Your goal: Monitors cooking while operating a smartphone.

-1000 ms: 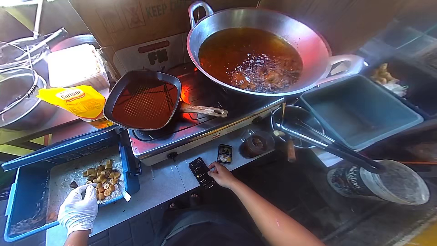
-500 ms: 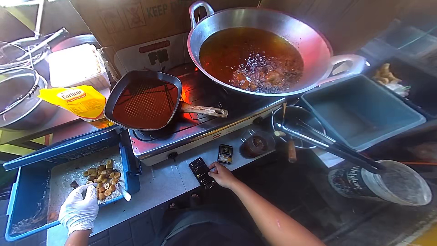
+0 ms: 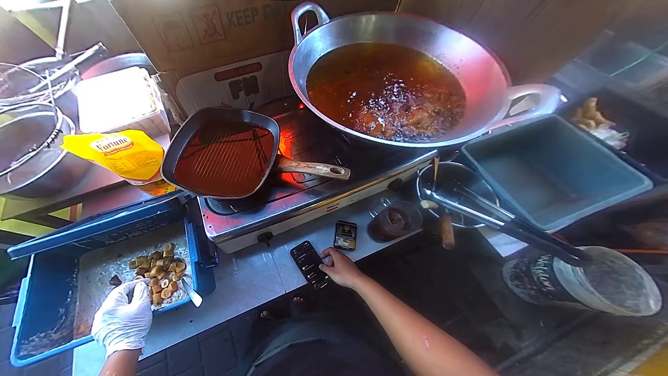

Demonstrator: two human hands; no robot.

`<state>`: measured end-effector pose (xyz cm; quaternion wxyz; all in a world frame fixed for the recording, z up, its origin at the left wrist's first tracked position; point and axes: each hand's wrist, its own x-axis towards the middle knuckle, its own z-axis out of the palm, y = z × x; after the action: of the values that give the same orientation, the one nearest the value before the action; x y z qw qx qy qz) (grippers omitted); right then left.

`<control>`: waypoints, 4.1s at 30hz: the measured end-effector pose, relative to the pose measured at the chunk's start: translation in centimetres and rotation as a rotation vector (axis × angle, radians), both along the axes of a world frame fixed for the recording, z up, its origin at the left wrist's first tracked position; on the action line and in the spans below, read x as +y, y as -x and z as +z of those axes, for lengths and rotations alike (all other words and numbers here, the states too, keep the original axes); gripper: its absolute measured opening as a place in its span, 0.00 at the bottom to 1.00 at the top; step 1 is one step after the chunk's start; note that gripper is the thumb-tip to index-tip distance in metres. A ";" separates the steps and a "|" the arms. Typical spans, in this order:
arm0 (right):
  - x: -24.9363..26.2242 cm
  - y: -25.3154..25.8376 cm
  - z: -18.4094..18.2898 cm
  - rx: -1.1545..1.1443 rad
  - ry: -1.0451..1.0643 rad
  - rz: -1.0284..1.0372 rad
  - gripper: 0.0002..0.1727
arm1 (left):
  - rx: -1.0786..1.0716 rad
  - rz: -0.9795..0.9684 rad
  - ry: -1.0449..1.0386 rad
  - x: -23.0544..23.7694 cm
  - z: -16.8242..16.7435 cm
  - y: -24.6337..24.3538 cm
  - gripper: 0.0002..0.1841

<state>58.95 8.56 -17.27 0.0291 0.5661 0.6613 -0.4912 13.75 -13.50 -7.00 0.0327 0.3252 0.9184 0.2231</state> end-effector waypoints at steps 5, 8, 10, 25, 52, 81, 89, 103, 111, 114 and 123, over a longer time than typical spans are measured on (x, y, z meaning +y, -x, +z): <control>0.0 0.1 0.1 -0.001 0.007 -0.017 0.22 | -0.004 0.005 0.006 0.0 0.1 0.0 0.18; 0.0 0.1 0.0 -0.002 0.012 -0.024 0.22 | 0.005 -0.002 0.002 0.0 0.0 0.0 0.18; 0.0 0.1 0.0 0.000 0.011 -0.028 0.22 | 0.006 -0.003 0.006 -0.1 -0.1 0.1 0.18; 0.0 -0.1 -0.3 0.004 0.022 -0.027 0.22 | 0.006 0.000 0.016 0.0 -0.1 0.2 0.17; 0.0 -0.1 -0.4 0.011 0.017 -0.029 0.22 | 0.005 0.004 -0.004 0.0 -0.1 0.1 0.17; -0.1 0.1 0.1 0.002 0.012 -0.023 0.22 | 0.007 -0.005 -0.023 -0.1 -0.2 0.1 0.17; -0.1 0.0 -0.4 -0.008 0.006 -0.025 0.23 | 0.007 -0.003 -0.018 -0.2 -0.3 0.2 0.16; 0.0 0.0 -0.4 0.008 0.006 -0.022 0.22 | -0.005 -0.010 -0.018 -0.1 0.0 0.0 0.16; 0.0 -0.1 -0.4 0.002 0.006 -0.014 0.23 | -0.004 -0.001 -0.003 0.0 0.3 -0.2 0.16; 0.1 -0.2 -0.7 0.000 0.012 -0.012 0.23 | 0.008 -0.003 -0.005 -0.1 0.0 0.0 0.16; 0.0 -0.1 -0.3 -0.010 -0.009 -0.001 0.27 | 0.003 -0.005 -0.013 -0.2 0.0 0.0 0.16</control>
<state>59.02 8.58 -17.53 0.0296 0.5689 0.6632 -0.4855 13.73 -13.66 -7.01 0.0298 0.3282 0.9161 0.2283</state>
